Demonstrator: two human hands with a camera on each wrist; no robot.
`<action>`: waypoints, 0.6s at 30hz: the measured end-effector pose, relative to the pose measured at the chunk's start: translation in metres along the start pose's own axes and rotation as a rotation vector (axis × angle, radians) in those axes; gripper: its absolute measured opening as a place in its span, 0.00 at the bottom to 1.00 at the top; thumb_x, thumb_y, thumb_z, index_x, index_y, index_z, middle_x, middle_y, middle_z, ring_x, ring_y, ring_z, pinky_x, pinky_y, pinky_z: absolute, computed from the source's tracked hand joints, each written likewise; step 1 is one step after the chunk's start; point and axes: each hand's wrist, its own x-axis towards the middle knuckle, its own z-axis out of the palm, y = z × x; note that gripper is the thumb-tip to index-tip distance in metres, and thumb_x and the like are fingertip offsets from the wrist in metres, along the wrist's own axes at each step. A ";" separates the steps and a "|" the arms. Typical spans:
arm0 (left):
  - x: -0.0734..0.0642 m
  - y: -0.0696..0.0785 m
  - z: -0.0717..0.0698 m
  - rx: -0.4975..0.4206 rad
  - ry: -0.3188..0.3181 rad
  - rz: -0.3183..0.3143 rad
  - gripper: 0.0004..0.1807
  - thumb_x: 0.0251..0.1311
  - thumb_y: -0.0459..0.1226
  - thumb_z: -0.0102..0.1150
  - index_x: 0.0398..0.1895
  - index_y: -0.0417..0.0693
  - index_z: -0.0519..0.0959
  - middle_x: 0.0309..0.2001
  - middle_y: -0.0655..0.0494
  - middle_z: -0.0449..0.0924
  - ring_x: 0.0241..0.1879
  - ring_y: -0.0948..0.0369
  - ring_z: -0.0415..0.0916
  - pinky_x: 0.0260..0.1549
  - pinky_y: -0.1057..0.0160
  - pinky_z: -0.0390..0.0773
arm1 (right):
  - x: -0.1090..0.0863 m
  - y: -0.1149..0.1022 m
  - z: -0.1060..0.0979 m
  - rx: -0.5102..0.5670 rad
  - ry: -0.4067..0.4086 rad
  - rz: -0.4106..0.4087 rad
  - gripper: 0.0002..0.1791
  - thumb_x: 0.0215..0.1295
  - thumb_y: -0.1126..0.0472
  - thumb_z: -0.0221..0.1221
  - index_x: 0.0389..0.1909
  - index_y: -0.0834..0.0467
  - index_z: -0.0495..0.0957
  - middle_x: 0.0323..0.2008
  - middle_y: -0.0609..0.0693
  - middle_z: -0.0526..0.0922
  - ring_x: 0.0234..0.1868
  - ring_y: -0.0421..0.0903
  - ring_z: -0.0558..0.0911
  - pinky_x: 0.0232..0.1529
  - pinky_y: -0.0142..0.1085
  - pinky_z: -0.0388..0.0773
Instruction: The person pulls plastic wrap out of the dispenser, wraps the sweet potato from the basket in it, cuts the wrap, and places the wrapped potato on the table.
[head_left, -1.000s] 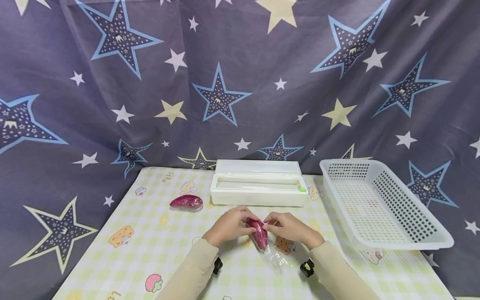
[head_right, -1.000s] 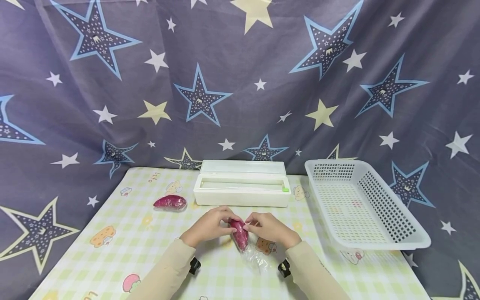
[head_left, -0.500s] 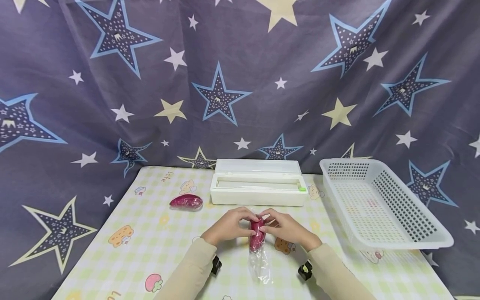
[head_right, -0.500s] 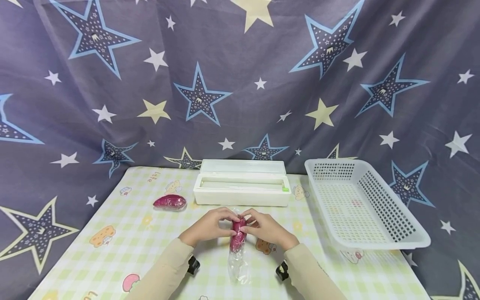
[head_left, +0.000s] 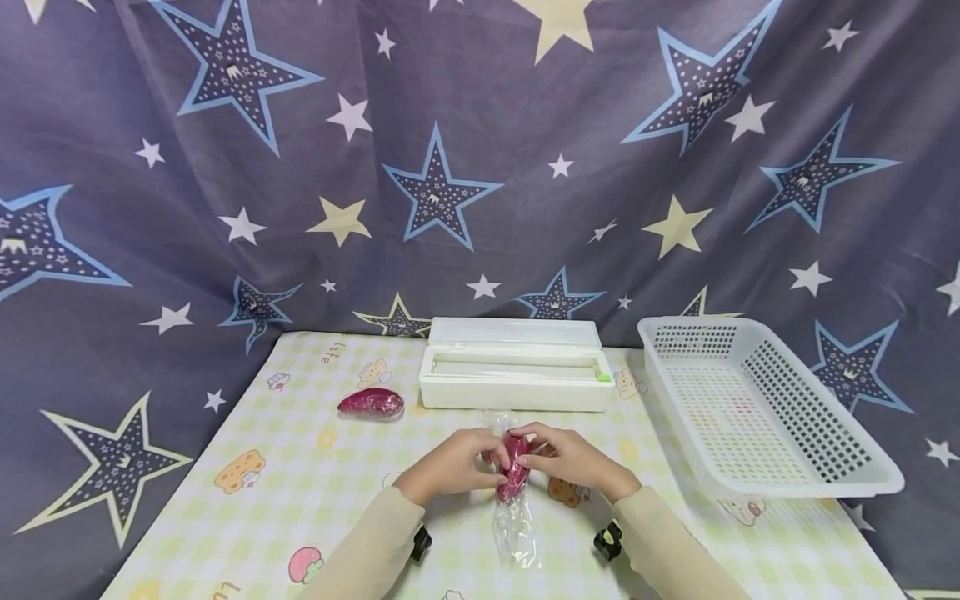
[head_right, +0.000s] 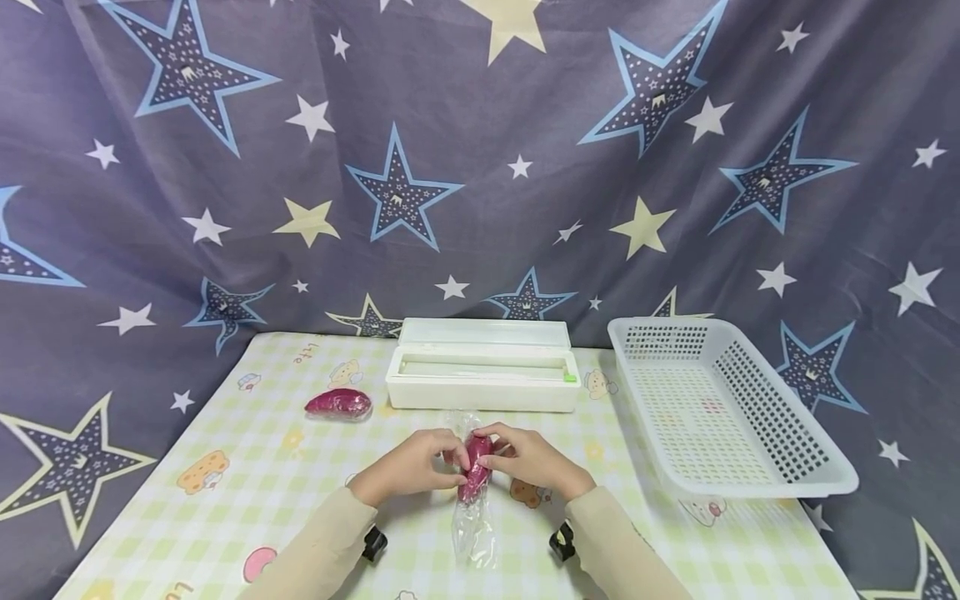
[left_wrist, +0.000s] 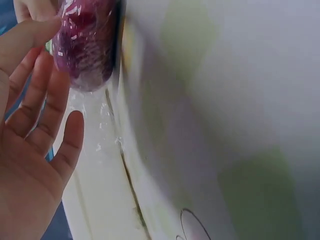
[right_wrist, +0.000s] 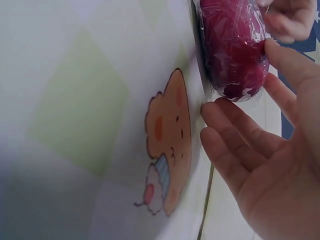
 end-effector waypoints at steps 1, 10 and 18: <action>-0.002 0.002 0.000 0.004 -0.020 0.008 0.08 0.55 0.36 0.74 0.33 0.56 0.83 0.35 0.65 0.80 0.38 0.62 0.78 0.42 0.67 0.79 | 0.000 0.000 0.000 0.003 -0.001 0.006 0.26 0.73 0.51 0.59 0.69 0.49 0.70 0.50 0.51 0.83 0.49 0.50 0.83 0.50 0.45 0.81; -0.016 0.011 0.005 0.053 -0.147 0.072 0.13 0.49 0.28 0.71 0.34 0.55 0.84 0.36 0.70 0.77 0.38 0.72 0.74 0.45 0.72 0.76 | 0.001 -0.002 0.000 0.004 -0.003 0.029 0.25 0.73 0.51 0.60 0.68 0.49 0.71 0.49 0.53 0.83 0.47 0.51 0.84 0.51 0.48 0.80; -0.020 0.013 0.016 0.248 -0.135 0.153 0.24 0.38 0.43 0.83 0.40 0.62 0.80 0.39 0.66 0.70 0.38 0.69 0.65 0.41 0.76 0.69 | 0.000 -0.002 0.000 -0.002 -0.015 0.025 0.25 0.74 0.54 0.58 0.69 0.50 0.70 0.49 0.54 0.83 0.48 0.52 0.84 0.51 0.50 0.80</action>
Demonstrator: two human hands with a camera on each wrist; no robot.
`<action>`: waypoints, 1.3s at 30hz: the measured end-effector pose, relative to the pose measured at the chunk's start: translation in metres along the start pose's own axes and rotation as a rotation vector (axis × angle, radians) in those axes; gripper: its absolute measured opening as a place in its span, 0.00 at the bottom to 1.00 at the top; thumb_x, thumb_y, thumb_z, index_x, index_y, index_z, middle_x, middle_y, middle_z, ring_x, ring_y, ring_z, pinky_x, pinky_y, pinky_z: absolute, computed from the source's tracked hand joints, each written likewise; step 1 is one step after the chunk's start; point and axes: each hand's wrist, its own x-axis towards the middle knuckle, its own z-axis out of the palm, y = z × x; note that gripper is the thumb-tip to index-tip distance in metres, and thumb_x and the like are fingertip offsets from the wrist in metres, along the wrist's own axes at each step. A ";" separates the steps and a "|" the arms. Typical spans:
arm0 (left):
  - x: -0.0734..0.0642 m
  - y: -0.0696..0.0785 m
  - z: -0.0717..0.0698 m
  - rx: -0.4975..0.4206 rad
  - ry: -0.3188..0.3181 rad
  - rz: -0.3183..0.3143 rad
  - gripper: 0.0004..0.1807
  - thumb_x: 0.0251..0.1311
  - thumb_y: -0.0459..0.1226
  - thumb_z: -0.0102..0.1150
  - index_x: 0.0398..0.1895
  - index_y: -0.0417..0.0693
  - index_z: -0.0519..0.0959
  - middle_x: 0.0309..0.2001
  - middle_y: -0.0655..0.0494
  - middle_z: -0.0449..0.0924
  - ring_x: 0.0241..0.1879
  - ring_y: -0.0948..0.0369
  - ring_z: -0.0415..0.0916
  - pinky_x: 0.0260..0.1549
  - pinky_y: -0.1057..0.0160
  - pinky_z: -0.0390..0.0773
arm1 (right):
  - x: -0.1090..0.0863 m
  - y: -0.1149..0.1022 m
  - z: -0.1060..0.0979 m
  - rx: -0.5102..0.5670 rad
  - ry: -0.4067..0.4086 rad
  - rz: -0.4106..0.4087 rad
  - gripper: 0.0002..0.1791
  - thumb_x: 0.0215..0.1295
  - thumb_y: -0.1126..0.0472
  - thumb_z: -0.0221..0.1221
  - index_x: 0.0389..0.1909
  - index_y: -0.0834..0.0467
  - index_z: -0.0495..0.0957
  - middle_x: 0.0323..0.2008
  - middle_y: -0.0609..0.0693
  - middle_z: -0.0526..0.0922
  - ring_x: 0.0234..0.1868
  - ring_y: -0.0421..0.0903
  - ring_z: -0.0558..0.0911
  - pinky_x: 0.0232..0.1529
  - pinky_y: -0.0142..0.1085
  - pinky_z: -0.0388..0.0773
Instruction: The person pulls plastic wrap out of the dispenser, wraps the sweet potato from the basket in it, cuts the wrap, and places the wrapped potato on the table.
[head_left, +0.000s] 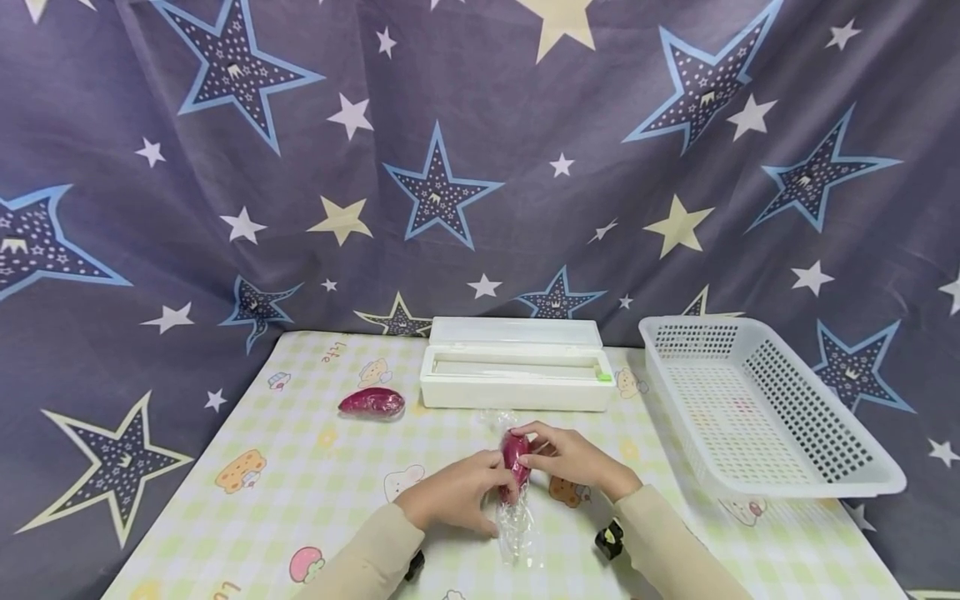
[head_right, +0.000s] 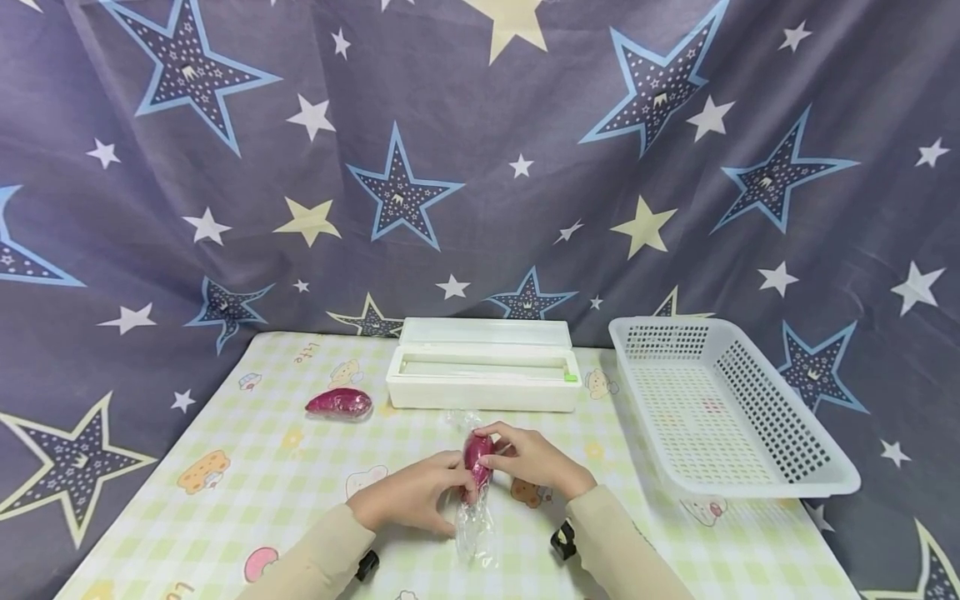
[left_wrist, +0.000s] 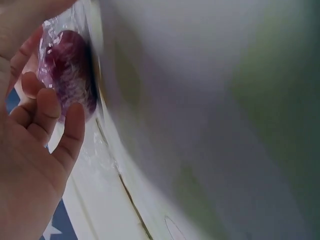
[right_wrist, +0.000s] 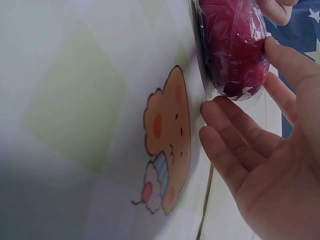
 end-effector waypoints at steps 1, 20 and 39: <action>0.000 0.002 0.001 0.021 0.004 0.011 0.25 0.37 0.46 0.84 0.40 0.62 0.80 0.39 0.65 0.69 0.38 0.70 0.63 0.40 0.77 0.68 | 0.000 0.000 0.000 0.000 -0.001 -0.002 0.25 0.74 0.54 0.58 0.69 0.50 0.70 0.49 0.54 0.83 0.48 0.52 0.84 0.51 0.50 0.80; 0.006 0.005 0.000 -0.128 0.150 -0.050 0.04 0.65 0.42 0.67 0.37 0.58 0.80 0.46 0.68 0.72 0.48 0.68 0.71 0.53 0.67 0.73 | -0.001 0.002 0.000 0.010 -0.016 0.014 0.24 0.74 0.53 0.58 0.69 0.48 0.69 0.47 0.51 0.83 0.47 0.50 0.83 0.49 0.49 0.81; 0.019 -0.016 -0.001 -0.179 0.197 -0.110 0.12 0.65 0.40 0.66 0.43 0.49 0.72 0.59 0.52 0.74 0.59 0.59 0.70 0.61 0.57 0.71 | -0.001 0.000 -0.004 0.035 -0.025 0.018 0.23 0.75 0.51 0.57 0.68 0.45 0.70 0.50 0.52 0.83 0.50 0.52 0.82 0.49 0.48 0.80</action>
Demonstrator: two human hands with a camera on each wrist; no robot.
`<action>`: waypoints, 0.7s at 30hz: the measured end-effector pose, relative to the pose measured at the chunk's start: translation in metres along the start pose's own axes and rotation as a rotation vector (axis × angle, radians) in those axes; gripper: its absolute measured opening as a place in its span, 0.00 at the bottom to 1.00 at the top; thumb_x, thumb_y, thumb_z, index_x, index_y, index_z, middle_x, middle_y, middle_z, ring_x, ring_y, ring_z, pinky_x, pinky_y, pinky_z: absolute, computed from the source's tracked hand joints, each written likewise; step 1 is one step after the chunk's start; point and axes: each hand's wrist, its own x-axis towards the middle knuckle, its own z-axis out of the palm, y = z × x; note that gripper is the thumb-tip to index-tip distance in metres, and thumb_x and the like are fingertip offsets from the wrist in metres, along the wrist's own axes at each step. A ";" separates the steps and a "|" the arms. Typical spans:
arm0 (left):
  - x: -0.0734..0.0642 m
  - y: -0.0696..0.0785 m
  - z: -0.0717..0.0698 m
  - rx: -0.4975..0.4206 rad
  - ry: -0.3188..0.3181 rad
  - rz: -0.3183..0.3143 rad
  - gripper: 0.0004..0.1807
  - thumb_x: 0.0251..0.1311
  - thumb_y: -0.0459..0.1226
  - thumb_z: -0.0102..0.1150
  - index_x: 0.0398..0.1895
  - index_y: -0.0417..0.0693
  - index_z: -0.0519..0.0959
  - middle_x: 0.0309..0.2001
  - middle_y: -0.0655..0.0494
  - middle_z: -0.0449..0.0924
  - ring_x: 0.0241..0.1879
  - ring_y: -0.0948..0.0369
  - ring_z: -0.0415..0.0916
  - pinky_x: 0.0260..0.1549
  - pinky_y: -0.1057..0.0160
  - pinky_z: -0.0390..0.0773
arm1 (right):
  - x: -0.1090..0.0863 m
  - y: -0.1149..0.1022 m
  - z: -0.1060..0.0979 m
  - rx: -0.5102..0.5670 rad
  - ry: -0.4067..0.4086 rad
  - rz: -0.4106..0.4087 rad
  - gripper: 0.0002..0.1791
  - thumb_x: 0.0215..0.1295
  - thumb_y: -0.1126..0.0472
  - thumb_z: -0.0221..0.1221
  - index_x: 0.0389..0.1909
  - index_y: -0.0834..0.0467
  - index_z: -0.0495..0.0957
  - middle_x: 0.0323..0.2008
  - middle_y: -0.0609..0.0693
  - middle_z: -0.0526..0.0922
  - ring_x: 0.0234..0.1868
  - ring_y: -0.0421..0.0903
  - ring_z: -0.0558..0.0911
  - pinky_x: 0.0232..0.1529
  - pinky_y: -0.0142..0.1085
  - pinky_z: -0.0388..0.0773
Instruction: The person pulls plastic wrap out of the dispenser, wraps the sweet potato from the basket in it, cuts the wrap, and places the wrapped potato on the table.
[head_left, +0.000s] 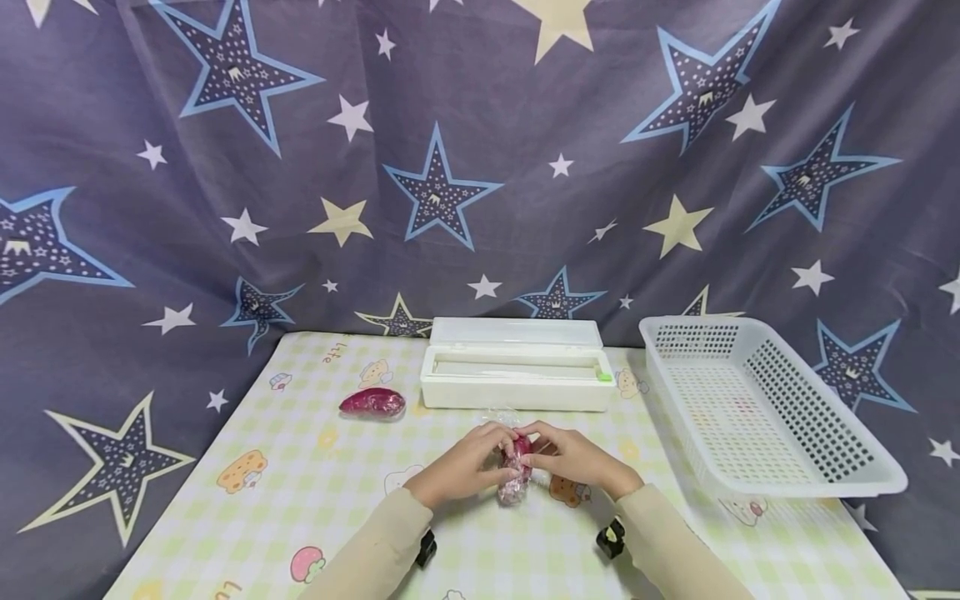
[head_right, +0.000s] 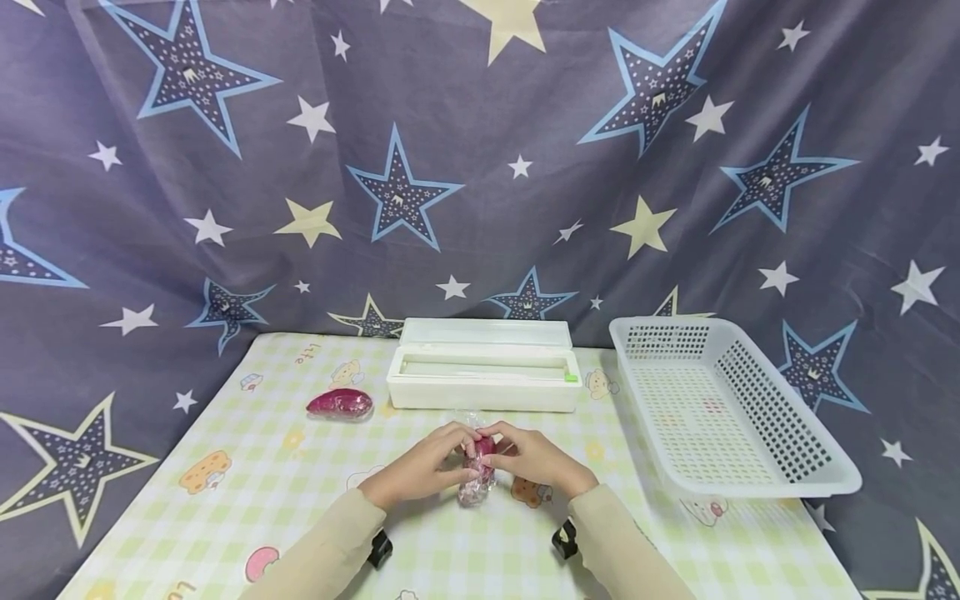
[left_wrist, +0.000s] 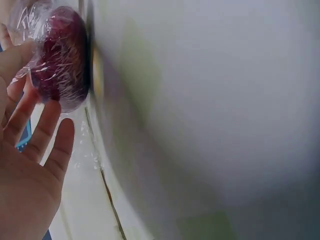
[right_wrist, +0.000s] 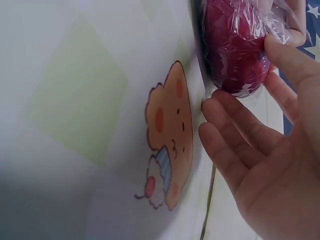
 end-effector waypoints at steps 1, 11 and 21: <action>0.001 -0.001 0.000 -0.008 -0.001 0.006 0.13 0.65 0.39 0.67 0.44 0.48 0.72 0.58 0.52 0.74 0.58 0.59 0.70 0.60 0.57 0.73 | 0.000 0.000 -0.001 -0.001 -0.005 0.003 0.23 0.76 0.51 0.56 0.69 0.45 0.69 0.51 0.52 0.83 0.51 0.52 0.82 0.50 0.48 0.80; 0.005 0.001 -0.004 -0.052 -0.009 0.012 0.15 0.61 0.36 0.70 0.43 0.48 0.71 0.52 0.58 0.75 0.54 0.61 0.72 0.56 0.60 0.74 | -0.005 0.004 -0.003 -0.038 -0.019 0.055 0.25 0.78 0.43 0.49 0.73 0.39 0.66 0.53 0.45 0.82 0.52 0.46 0.81 0.52 0.49 0.78; 0.002 0.003 -0.006 -0.003 0.003 -0.072 0.06 0.60 0.42 0.71 0.31 0.58 0.82 0.45 0.57 0.77 0.47 0.60 0.74 0.52 0.60 0.76 | -0.001 -0.003 -0.002 -0.093 -0.005 0.029 0.23 0.82 0.50 0.43 0.72 0.46 0.68 0.60 0.50 0.79 0.59 0.53 0.78 0.57 0.53 0.75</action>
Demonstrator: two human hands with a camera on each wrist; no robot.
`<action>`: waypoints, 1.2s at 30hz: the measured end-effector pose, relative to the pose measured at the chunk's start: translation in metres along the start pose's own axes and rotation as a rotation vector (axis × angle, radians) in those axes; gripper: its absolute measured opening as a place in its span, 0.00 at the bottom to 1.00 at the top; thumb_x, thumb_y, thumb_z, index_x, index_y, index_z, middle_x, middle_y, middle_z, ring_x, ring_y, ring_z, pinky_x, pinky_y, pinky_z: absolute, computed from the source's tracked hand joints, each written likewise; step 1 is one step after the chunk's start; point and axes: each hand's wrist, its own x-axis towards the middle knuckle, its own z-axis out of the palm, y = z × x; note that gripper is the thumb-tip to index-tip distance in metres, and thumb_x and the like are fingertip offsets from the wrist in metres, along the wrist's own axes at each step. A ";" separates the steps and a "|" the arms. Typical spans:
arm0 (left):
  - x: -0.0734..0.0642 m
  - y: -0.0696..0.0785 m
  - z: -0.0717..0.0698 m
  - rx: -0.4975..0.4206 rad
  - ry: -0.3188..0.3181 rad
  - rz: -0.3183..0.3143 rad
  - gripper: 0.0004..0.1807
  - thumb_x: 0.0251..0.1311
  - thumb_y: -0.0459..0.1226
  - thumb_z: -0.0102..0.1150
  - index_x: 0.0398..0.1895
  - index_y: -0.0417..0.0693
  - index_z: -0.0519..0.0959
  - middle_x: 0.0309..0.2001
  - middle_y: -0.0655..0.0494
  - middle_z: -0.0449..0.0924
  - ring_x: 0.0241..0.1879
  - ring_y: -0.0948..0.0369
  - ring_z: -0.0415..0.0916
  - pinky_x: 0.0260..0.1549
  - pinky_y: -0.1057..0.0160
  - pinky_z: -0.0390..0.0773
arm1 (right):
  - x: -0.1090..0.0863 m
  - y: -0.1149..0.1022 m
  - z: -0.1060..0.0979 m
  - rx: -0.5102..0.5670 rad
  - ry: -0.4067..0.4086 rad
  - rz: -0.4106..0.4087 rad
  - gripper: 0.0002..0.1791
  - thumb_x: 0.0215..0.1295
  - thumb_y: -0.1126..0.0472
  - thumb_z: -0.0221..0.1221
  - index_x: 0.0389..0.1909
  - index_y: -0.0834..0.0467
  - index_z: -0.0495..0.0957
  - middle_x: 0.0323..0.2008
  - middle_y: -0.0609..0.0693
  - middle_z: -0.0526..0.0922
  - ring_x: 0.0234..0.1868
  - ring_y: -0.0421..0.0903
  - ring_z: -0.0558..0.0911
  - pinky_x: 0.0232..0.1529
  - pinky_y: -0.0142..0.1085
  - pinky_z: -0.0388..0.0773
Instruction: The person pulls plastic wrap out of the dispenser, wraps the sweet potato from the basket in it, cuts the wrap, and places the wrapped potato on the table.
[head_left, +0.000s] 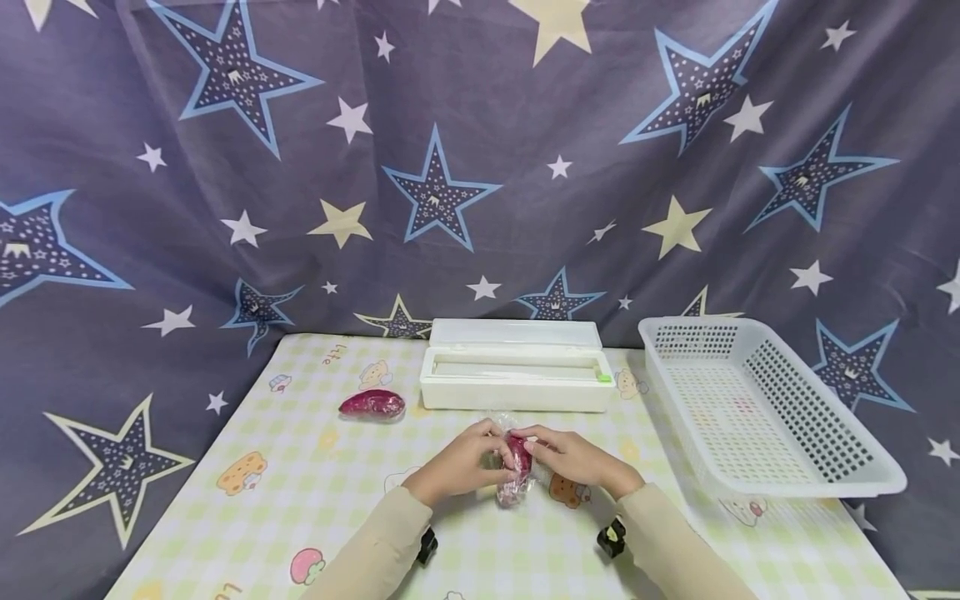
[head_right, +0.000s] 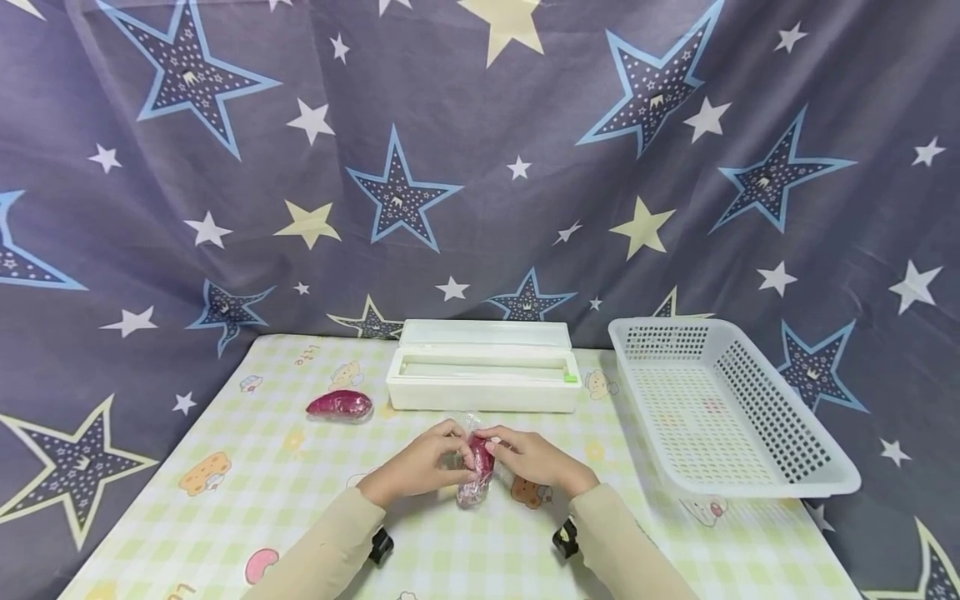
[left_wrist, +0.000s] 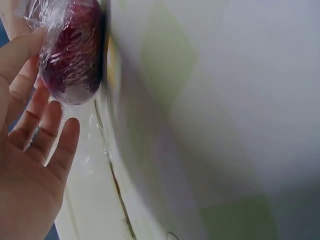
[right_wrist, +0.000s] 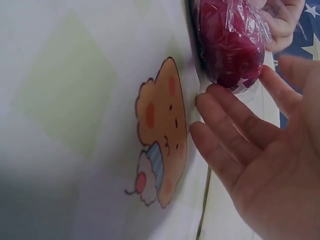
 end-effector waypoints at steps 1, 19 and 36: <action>0.000 0.000 0.000 -0.011 -0.003 -0.008 0.06 0.60 0.41 0.72 0.31 0.57 0.82 0.40 0.58 0.77 0.43 0.61 0.75 0.47 0.62 0.77 | 0.000 -0.001 0.000 -0.005 0.007 -0.003 0.22 0.82 0.51 0.42 0.72 0.47 0.68 0.63 0.50 0.78 0.61 0.54 0.77 0.59 0.54 0.73; 0.002 0.017 0.000 -0.007 -0.086 0.150 0.08 0.55 0.39 0.73 0.30 0.53 0.80 0.30 0.64 0.78 0.30 0.67 0.73 0.32 0.75 0.74 | 0.006 0.002 0.003 -0.032 0.014 0.012 0.23 0.82 0.52 0.43 0.73 0.47 0.67 0.46 0.48 0.83 0.28 0.41 0.73 0.41 0.43 0.72; 0.008 0.018 0.014 0.316 0.005 0.102 0.13 0.54 0.45 0.72 0.27 0.57 0.74 0.30 0.68 0.69 0.30 0.70 0.65 0.32 0.74 0.68 | 0.004 -0.001 0.003 -0.024 0.043 -0.001 0.25 0.83 0.48 0.39 0.73 0.51 0.68 0.66 0.48 0.75 0.65 0.55 0.74 0.64 0.56 0.69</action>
